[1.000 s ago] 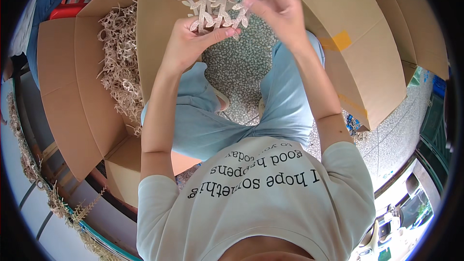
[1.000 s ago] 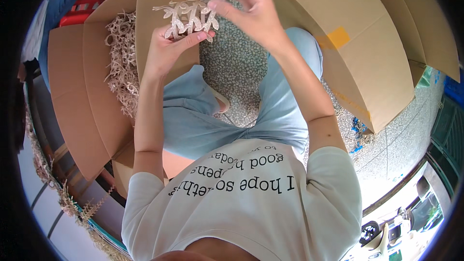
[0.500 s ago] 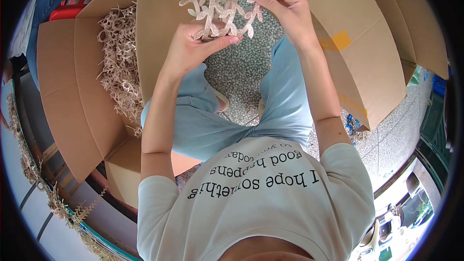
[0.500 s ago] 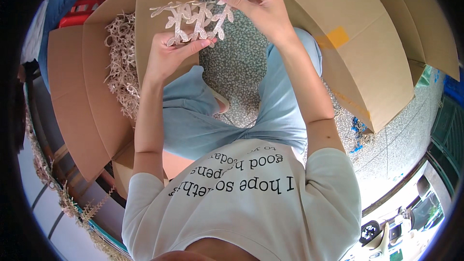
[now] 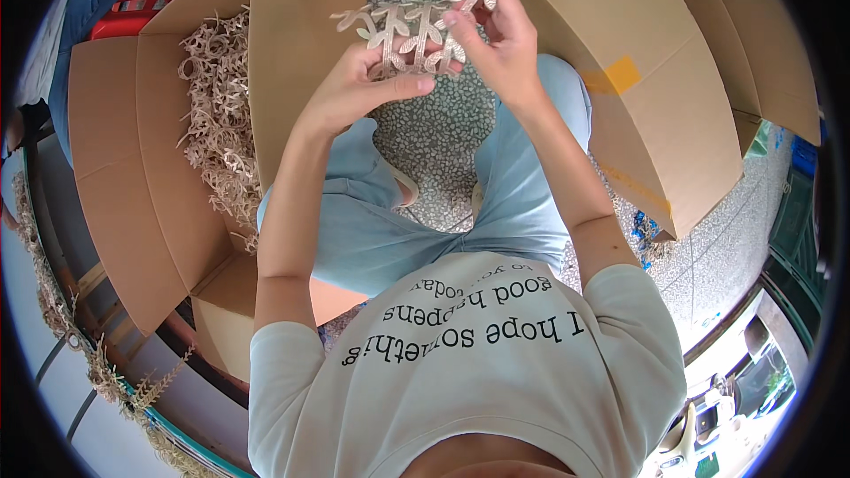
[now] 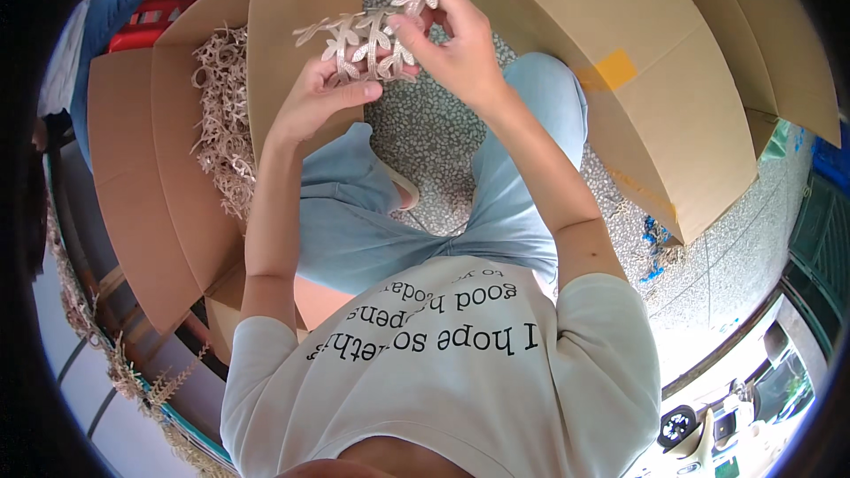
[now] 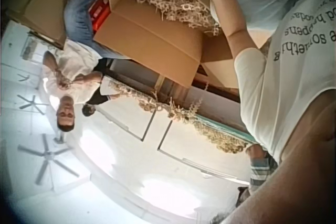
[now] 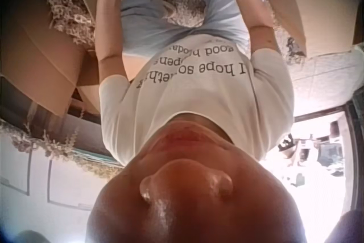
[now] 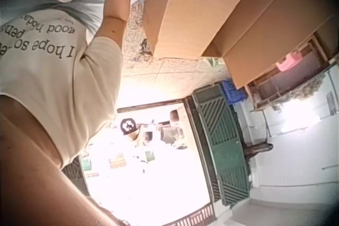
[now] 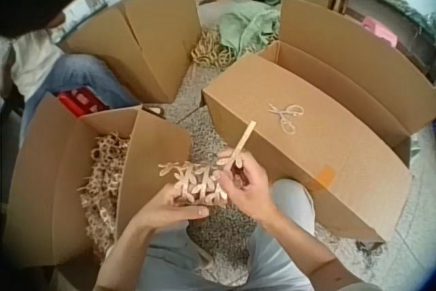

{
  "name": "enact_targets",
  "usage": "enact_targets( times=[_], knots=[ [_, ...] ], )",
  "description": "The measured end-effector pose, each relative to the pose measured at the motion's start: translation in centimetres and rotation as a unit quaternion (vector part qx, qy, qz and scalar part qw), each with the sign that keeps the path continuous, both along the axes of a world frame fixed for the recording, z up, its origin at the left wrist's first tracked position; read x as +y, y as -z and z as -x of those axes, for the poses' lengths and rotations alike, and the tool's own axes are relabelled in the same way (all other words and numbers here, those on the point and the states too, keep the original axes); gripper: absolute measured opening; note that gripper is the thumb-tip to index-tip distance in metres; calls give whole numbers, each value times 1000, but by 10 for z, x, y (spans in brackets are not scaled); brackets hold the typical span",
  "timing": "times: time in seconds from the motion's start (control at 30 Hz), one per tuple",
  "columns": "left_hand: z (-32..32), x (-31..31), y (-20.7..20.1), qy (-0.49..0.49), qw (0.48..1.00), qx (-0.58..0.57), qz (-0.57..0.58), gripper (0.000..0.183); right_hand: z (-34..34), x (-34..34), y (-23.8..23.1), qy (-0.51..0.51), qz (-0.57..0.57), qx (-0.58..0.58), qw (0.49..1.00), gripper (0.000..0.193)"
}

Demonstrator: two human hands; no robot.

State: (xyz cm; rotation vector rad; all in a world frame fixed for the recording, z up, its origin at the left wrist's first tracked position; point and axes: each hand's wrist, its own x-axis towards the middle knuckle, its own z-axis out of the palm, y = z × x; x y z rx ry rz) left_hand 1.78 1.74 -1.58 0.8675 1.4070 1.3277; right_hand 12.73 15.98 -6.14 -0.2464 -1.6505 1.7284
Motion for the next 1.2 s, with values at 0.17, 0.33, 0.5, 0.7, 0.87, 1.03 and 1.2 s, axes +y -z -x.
enact_targets(
  times=[0.17,0.33,0.5,0.7,0.87,1.03,1.2],
  knots=[
    [-3,4,4,-48,999,-3,-15,24,2,4,-13,-21,-10,1,1000,27],
    [-6,3,0,-80,995,59,10,22,-8,22,-32,0,-22,45,999,10],
    [-7,3,-4,-73,995,65,0,24,-14,30,-36,14,-66,-10,998,12],
    [-7,-3,-5,-72,992,100,15,21,-12,28,-33,-21,31,-74,997,16],
    [-8,-3,-5,-54,989,134,4,20,-10,26,-13,15,-6,-84,996,15],
    [-6,-5,-2,-58,988,144,-11,19,-8,11,-18,129,-87,-109,982,14],
    [-5,-4,4,-84,989,123,9,17,-10,10,-18,101,49,-5,994,11]
  ],
)
